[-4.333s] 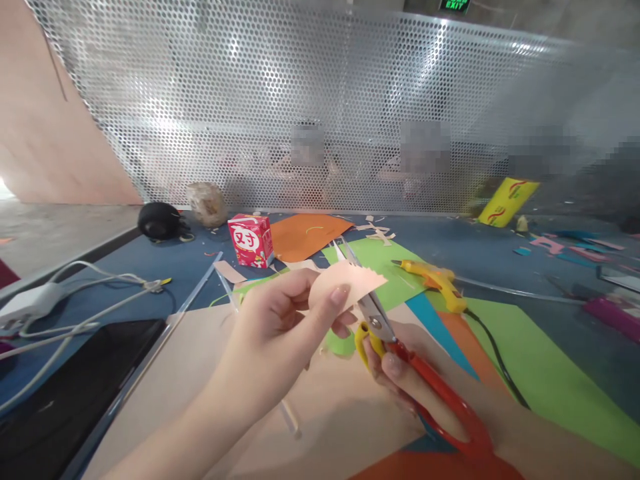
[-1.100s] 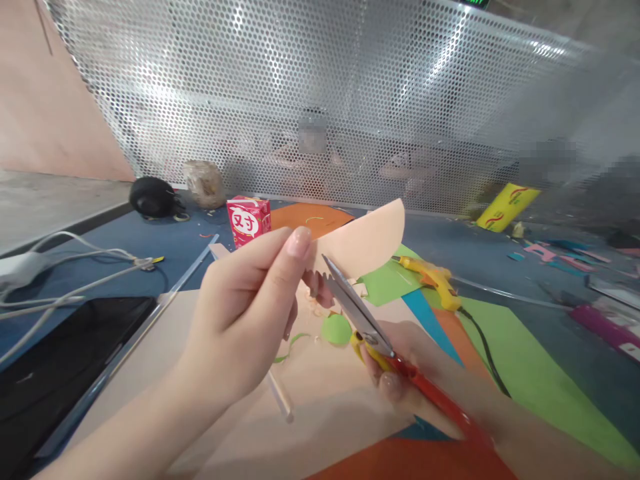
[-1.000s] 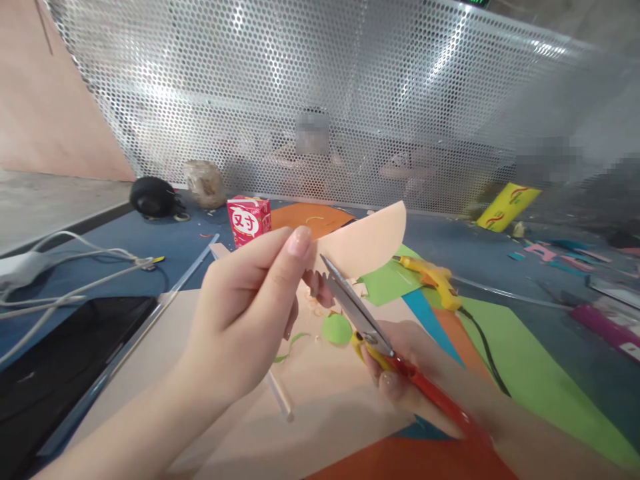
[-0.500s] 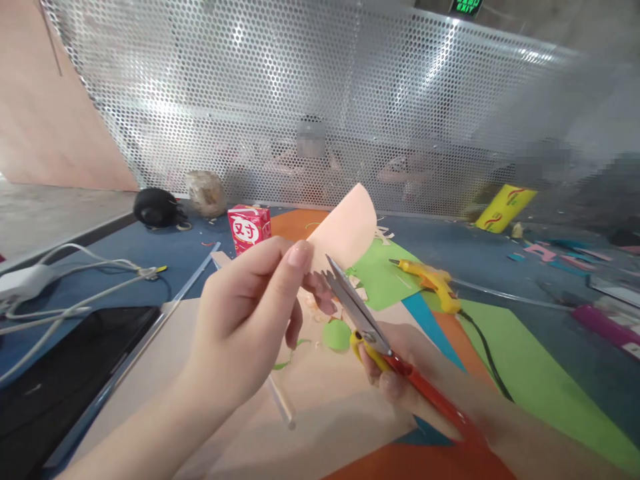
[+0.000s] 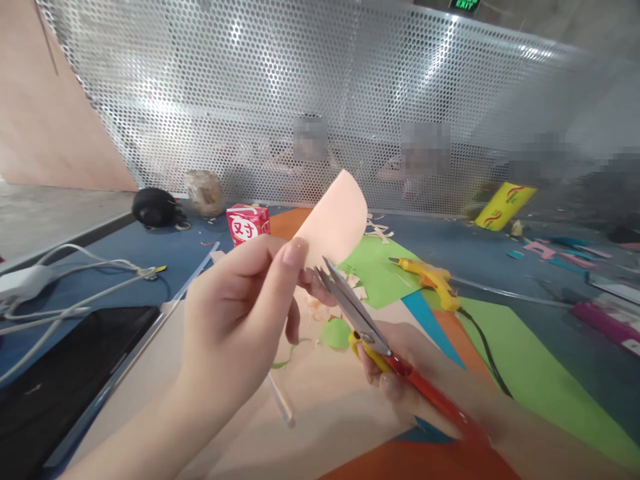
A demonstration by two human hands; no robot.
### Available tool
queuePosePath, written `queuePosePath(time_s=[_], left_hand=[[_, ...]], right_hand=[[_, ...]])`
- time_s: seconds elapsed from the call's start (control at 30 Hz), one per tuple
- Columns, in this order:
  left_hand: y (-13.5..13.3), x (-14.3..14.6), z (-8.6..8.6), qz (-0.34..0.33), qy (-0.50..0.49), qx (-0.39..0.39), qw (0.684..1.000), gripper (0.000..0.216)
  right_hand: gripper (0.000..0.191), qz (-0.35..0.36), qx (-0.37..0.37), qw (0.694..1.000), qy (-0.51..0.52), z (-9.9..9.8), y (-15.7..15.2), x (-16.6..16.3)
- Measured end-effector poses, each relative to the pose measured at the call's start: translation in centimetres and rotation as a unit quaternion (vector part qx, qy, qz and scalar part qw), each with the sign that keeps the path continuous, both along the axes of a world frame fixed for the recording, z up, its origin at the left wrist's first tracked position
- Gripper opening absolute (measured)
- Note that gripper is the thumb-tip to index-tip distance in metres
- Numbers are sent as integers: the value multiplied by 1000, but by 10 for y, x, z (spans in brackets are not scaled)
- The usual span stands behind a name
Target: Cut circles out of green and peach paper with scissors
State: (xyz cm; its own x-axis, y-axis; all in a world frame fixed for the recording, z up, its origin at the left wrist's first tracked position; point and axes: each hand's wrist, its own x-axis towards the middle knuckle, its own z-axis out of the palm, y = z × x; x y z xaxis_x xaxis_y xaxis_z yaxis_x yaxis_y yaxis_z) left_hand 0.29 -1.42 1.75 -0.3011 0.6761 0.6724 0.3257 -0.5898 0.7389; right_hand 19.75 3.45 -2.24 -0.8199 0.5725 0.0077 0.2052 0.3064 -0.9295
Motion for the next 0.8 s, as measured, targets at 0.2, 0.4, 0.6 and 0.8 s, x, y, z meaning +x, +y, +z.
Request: queuePosePath(time_s=[0.2, 0.4, 0.6, 0.8], left_hand=[[-1, 1, 3, 59, 77, 10, 995, 31], [-1, 3, 0, 50, 94, 5, 994, 28], [-2, 7, -2, -3, 45, -16, 999, 26], [-2, 7, -4, -6, 18, -39, 999, 25]], right_hand=[[39, 2, 12, 1000, 7, -2, 0, 0], [41, 3, 12, 1000, 1, -3, 1, 0], [44, -9, -10, 1000, 15, 6, -3, -4], [47, -24, -1, 1000, 13, 11, -5, -5]])
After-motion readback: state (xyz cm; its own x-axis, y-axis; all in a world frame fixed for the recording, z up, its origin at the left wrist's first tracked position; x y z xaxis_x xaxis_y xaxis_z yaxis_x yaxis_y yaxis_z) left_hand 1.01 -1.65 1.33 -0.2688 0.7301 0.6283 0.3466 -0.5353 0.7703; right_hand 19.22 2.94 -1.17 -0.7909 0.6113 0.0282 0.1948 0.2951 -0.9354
